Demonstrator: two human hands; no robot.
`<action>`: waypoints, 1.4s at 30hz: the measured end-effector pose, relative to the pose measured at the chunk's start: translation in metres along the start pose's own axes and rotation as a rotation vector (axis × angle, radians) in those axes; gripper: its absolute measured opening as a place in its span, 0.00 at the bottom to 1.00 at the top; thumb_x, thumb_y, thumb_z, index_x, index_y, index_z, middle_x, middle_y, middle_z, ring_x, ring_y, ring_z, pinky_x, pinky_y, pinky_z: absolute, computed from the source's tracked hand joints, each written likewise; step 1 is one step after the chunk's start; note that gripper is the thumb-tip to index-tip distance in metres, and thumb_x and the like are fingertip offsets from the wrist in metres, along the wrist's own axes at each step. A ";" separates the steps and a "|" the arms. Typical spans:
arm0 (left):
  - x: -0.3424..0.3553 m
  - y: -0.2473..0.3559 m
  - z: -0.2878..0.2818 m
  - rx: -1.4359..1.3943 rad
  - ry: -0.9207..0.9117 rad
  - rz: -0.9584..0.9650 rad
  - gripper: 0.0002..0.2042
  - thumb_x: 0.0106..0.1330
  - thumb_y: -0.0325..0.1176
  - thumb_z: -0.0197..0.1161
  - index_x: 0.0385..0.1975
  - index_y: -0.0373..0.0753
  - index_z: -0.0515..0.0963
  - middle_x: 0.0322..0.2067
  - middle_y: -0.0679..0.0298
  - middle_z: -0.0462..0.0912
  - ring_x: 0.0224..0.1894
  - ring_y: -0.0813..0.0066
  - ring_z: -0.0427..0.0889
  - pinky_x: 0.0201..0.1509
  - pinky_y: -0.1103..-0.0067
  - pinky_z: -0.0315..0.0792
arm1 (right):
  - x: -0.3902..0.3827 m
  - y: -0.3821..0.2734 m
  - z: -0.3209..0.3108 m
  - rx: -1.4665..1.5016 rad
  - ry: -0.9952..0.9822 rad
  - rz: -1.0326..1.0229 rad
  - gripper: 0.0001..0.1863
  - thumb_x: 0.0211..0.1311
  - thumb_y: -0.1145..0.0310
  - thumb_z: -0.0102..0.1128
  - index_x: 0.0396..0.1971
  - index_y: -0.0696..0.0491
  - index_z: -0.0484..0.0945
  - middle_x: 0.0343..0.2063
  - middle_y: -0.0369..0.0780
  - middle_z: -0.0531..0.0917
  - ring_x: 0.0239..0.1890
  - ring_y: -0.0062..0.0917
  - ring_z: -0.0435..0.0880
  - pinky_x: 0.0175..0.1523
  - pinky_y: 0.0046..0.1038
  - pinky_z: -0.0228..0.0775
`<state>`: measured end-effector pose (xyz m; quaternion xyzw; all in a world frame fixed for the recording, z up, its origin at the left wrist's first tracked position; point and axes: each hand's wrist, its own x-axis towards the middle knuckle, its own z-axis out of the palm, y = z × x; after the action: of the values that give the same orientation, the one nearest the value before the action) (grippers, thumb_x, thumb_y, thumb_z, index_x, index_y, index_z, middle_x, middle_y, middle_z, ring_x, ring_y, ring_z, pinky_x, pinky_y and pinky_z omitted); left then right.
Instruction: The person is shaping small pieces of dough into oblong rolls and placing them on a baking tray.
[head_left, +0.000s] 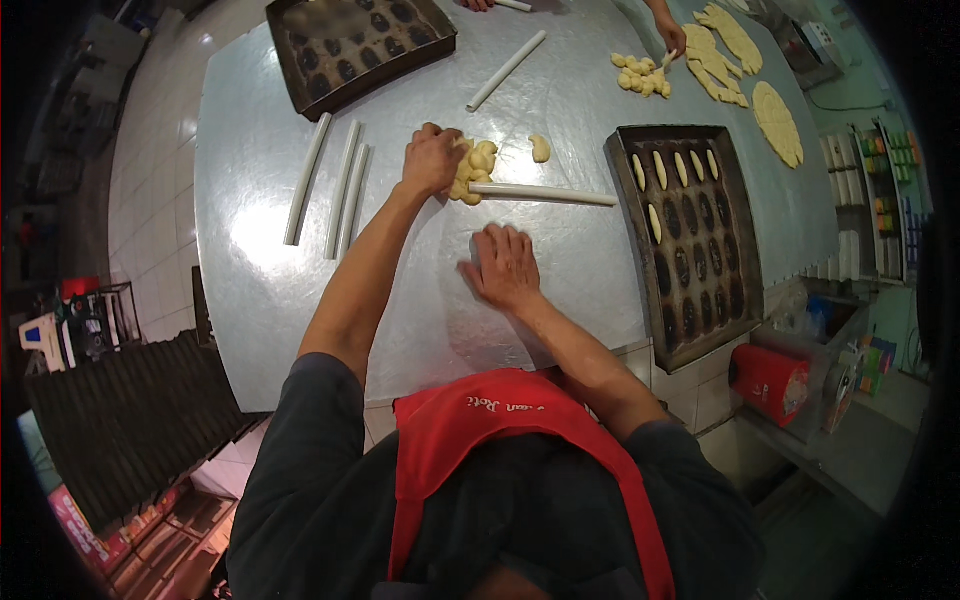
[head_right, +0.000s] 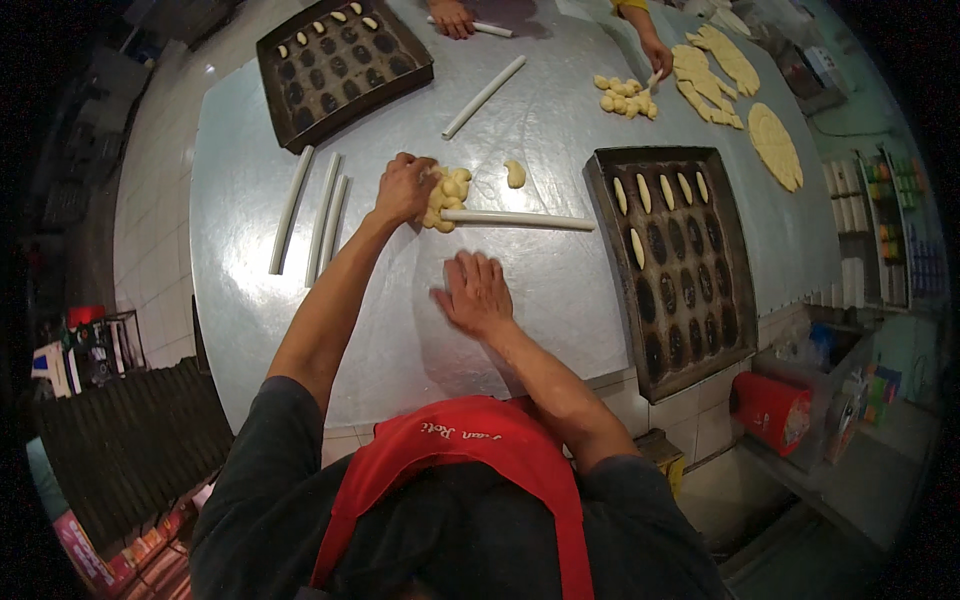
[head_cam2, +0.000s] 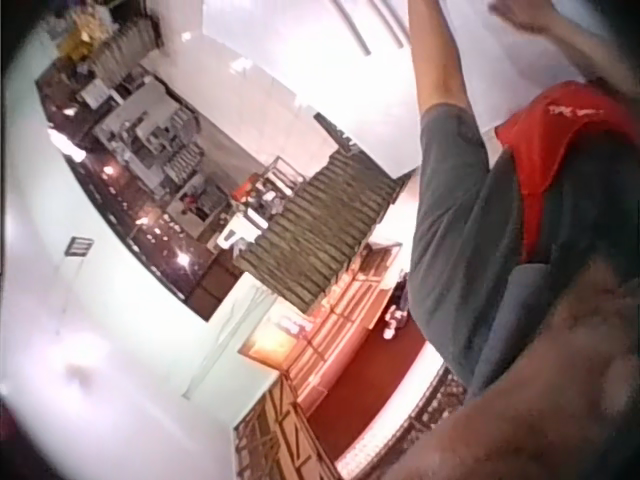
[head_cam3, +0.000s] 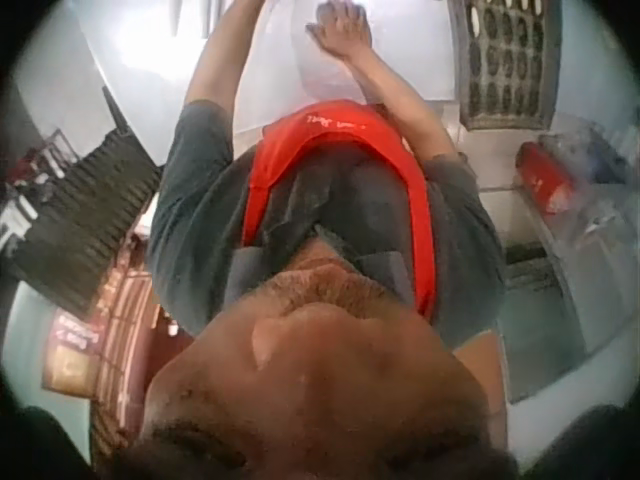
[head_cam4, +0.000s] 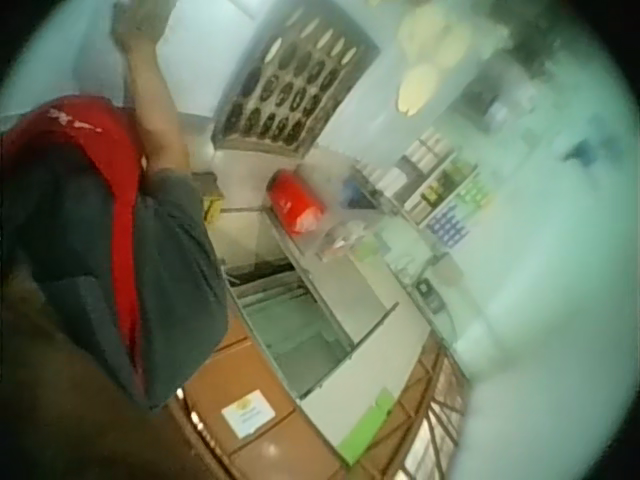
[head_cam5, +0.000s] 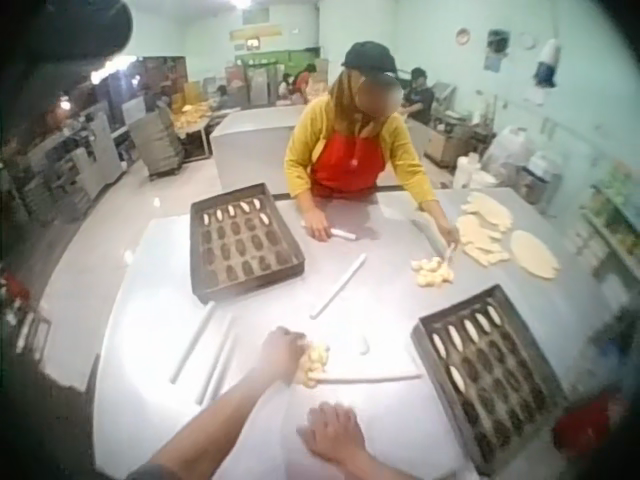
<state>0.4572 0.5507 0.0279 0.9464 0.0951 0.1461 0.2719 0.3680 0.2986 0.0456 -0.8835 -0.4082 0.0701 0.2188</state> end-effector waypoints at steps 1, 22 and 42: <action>0.008 0.002 0.007 0.036 -0.079 0.020 0.15 0.69 0.39 0.70 0.51 0.40 0.85 0.46 0.51 0.85 0.54 0.47 0.83 0.62 0.59 0.77 | -0.016 -0.006 -0.004 -0.003 0.001 0.011 0.35 0.65 0.50 0.71 0.64 0.59 0.75 0.63 0.49 0.74 0.67 0.48 0.70 0.73 0.54 0.58; -0.228 0.016 -0.052 -0.740 0.196 -0.733 0.17 0.72 0.31 0.73 0.57 0.33 0.80 0.43 0.61 0.87 0.43 0.76 0.85 0.51 0.78 0.80 | -0.083 0.272 -0.145 -0.128 0.257 0.668 0.19 0.62 0.71 0.72 0.51 0.60 0.82 0.51 0.54 0.86 0.50 0.58 0.85 0.57 0.52 0.79; -0.175 0.109 -0.005 0.283 0.020 -0.076 0.35 0.78 0.42 0.58 0.83 0.44 0.59 0.84 0.44 0.50 0.85 0.40 0.51 0.85 0.49 0.46 | -0.021 0.076 -0.040 0.152 0.268 -0.369 0.24 0.65 0.67 0.71 0.62 0.50 0.83 0.52 0.42 0.83 0.55 0.40 0.80 0.59 0.43 0.71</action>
<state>0.3018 0.4165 0.0519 0.9695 0.1532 0.1301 0.1402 0.4190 0.2262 0.0463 -0.7764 -0.5235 -0.0585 0.3461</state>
